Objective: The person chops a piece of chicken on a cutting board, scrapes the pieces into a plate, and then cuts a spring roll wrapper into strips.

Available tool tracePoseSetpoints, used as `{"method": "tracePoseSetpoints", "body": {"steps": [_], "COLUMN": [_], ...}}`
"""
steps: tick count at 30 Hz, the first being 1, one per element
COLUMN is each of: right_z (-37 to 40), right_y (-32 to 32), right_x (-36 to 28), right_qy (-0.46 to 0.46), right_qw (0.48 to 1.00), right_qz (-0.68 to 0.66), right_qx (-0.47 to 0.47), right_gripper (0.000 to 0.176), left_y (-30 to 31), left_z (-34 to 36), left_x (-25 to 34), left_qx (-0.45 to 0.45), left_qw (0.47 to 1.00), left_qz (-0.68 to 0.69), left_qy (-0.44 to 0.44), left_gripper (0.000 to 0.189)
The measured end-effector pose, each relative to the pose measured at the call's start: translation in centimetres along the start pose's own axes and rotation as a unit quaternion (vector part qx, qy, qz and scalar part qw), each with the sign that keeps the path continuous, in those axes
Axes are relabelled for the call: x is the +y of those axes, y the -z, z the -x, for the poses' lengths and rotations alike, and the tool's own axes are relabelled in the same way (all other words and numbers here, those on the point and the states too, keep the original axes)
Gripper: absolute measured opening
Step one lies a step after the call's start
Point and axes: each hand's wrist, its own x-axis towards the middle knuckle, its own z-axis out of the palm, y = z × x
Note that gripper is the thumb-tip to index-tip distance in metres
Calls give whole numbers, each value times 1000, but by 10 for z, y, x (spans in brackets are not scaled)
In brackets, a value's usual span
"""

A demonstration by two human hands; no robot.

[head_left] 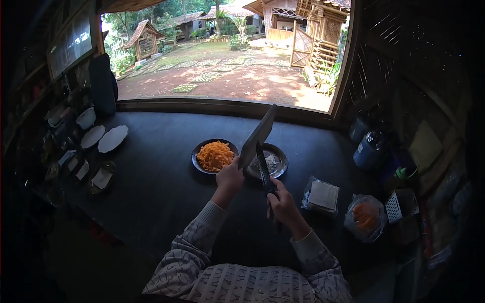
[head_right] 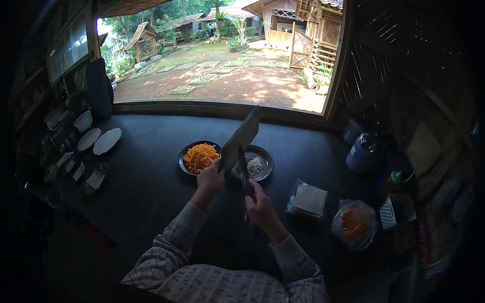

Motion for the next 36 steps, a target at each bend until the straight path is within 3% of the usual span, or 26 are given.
{"method": "tracePoseSetpoints", "body": {"steps": [36], "right_z": [-7], "right_y": [8], "right_x": [7], "right_qy": [-31], "right_qw": [999], "right_qz": [-17], "right_qx": [-16], "right_gripper": [57], "left_y": [-3], "left_z": [1], "left_x": [-1], "left_qx": [18], "left_qw": [1000], "left_qz": [-15], "left_qy": [-16], "left_gripper": [48]}}
